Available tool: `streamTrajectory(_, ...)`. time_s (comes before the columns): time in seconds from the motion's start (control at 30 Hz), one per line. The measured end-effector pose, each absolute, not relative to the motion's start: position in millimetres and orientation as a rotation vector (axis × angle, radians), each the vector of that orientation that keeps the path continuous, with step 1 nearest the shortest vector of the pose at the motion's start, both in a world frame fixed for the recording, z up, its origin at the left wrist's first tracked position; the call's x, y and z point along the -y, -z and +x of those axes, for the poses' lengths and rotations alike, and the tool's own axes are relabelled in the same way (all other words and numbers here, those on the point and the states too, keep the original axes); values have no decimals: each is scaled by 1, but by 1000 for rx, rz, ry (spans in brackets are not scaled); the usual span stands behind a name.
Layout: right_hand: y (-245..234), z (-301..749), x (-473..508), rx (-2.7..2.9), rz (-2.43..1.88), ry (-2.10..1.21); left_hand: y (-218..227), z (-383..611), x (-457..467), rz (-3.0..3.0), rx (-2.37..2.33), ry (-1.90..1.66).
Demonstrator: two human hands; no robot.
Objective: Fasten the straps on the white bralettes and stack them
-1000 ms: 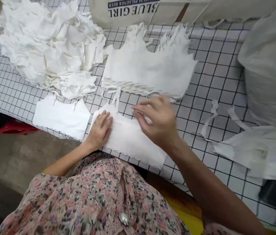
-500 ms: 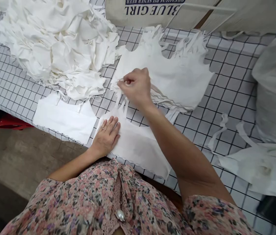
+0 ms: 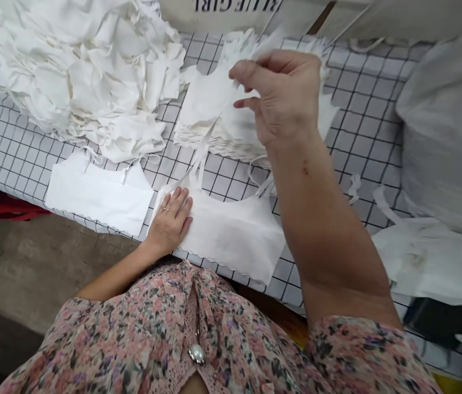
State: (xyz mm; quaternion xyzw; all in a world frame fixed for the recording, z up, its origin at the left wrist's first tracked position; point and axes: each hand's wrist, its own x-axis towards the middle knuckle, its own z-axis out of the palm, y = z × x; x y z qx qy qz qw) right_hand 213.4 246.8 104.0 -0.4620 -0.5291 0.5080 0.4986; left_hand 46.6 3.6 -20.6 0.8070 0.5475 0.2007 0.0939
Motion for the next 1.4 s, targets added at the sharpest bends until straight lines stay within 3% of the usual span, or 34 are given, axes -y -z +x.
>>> streamTrajectory(0.37,-89,219,-245,1272,-1036,-1363,-1,25,-45,2060,-1583,-1085)
streamTrajectory(0.53,-76,224,-253,1407,-1069,-1301,-8,20,-105,1915,-1764,-899)
streamTrajectory(0.67,-64,238,-248,1849,-1236,-837,4,28,-118,1865,-1792,-886)
streamTrajectory(0.77,-58,235,-227,2358,-1123,-514,13,28,-116,1881,-1767,-937)
streamTrajectory(0.9,-46,206,-209,2841,-810,-681,19,25,-115,1926,-1774,-929)
streamTrajectory(1.07,-35,194,-225,2915,-774,-751,21,29,-112,1974,-1794,-887)
streamTrajectory(1.4,-68,309,-301,2861,-952,-856,19,37,-105,1917,-1768,-878)
